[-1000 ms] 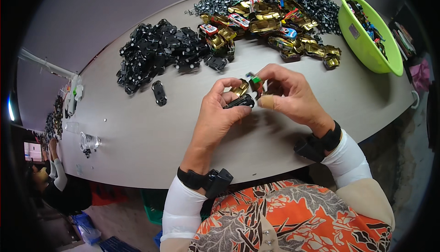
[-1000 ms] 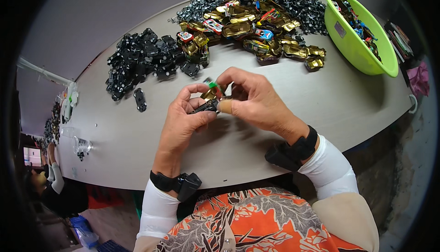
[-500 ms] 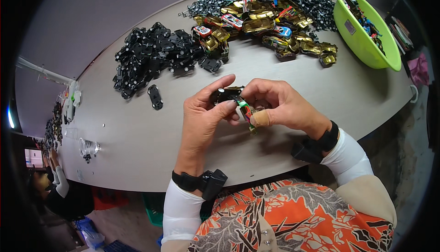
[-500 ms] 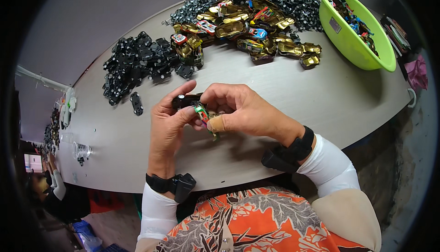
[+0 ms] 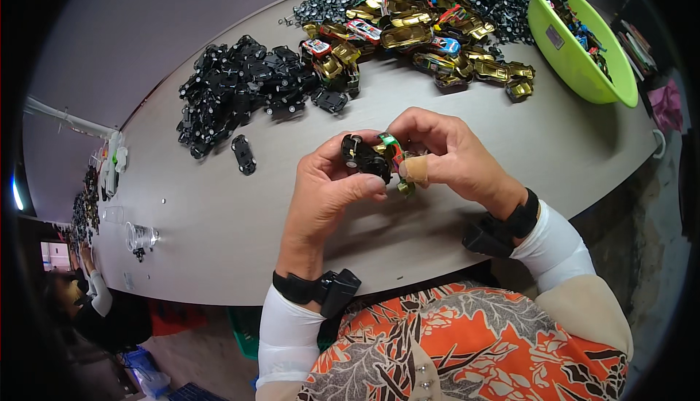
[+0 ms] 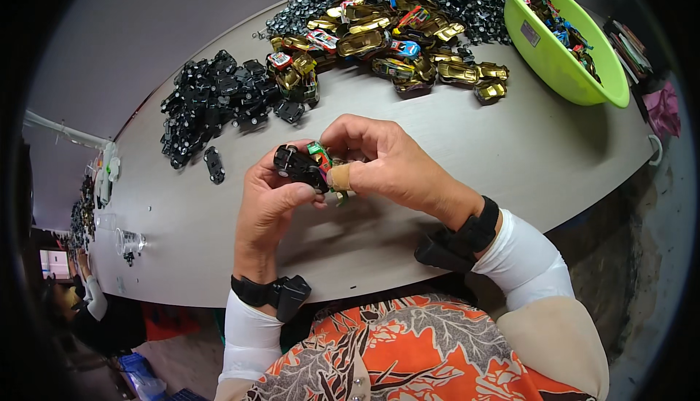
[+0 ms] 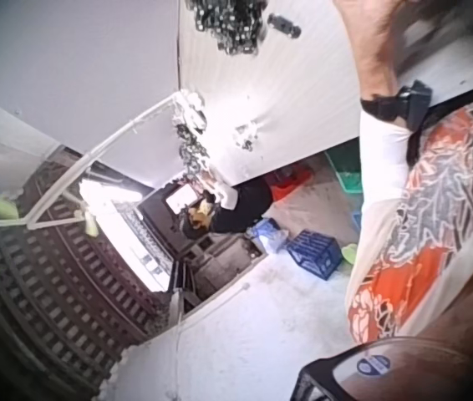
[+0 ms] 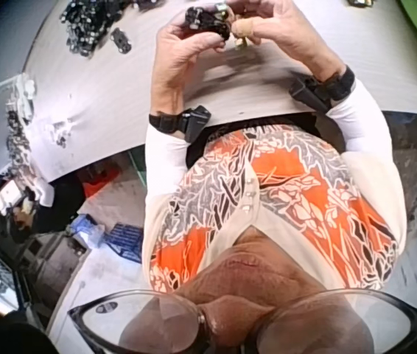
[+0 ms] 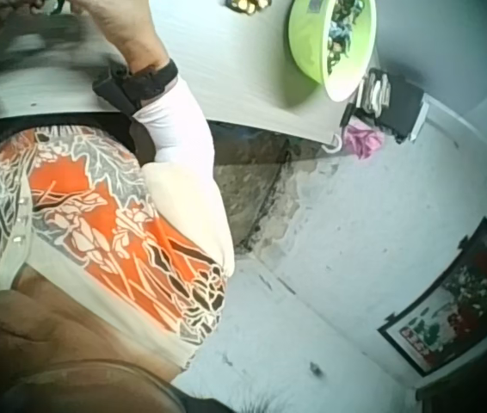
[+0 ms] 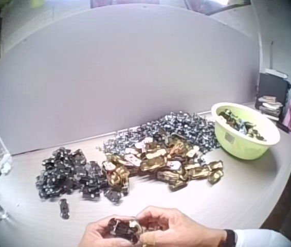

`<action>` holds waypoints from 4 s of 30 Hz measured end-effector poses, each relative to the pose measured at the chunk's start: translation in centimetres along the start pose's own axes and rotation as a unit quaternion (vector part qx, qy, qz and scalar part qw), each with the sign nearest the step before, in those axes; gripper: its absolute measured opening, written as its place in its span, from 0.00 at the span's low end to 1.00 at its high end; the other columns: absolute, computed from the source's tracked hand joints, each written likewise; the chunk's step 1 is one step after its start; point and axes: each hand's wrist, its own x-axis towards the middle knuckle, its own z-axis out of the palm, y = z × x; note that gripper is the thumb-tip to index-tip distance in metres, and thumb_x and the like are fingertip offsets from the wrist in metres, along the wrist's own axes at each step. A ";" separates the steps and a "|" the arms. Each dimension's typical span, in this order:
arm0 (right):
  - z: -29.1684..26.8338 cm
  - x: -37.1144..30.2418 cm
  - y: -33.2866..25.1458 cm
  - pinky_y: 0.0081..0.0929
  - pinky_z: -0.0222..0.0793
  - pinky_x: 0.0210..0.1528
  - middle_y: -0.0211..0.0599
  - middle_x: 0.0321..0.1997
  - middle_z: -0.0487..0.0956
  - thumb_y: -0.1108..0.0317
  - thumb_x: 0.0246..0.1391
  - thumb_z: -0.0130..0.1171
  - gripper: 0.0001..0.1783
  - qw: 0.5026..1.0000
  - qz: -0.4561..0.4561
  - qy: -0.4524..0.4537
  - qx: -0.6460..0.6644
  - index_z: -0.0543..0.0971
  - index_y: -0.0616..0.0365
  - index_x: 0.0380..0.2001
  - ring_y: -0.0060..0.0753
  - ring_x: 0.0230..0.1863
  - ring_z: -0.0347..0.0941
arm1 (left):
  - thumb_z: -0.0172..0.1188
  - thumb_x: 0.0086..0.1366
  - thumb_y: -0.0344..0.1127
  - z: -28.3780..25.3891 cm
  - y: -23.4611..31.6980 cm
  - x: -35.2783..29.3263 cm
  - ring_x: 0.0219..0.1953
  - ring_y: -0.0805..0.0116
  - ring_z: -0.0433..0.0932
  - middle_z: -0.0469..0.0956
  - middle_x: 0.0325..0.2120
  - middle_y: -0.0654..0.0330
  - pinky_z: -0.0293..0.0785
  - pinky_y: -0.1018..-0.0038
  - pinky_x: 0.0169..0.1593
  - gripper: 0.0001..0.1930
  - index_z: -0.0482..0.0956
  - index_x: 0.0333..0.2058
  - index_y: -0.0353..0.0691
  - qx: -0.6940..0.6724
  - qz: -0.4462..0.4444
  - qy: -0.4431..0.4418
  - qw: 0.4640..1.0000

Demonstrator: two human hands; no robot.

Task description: The person assembles small toy cars by hand at a workbench. They pick up a black car chassis and a gold car body, align them, and press them together to form a complete toy car. This process is repeated for multiple units, with the person handling the parts one at a time and placing the finished cars on the table.

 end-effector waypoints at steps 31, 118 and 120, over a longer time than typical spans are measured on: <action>1.4 -0.2 1.2 0.18 0.63 0.25 0.30 0.24 0.70 0.77 0.44 0.53 0.15 0.956 -0.172 0.079 -0.226 0.67 0.60 0.39 0.18 0.23 0.64 | 0.65 0.49 0.25 0.3 -0.9 0.1 0.36 0.70 0.77 0.77 0.36 0.56 0.79 0.75 0.35 0.24 0.71 0.47 0.32 -0.007 0.008 0.024 1.000; -0.9 0.6 1.5 0.14 0.65 0.31 0.26 0.24 0.72 0.81 0.44 0.55 0.04 0.997 -0.067 0.035 0.002 0.74 0.63 0.26 0.15 0.27 0.68 | 0.60 0.52 0.27 -1.0 -1.2 0.1 0.25 0.79 0.72 0.74 0.25 0.65 0.69 0.83 0.26 0.10 0.72 0.35 0.37 -0.089 -0.053 0.096 0.990; -1.0 0.5 1.6 0.16 0.65 0.36 0.27 0.27 0.73 0.83 0.43 0.55 0.05 0.998 -0.065 -0.002 0.009 0.74 0.64 0.25 0.16 0.34 0.69 | 0.58 0.54 0.28 -0.8 -1.2 0.1 0.28 0.75 0.76 0.74 0.27 0.63 0.73 0.79 0.27 0.10 0.71 0.35 0.36 -0.094 -0.052 0.093 0.990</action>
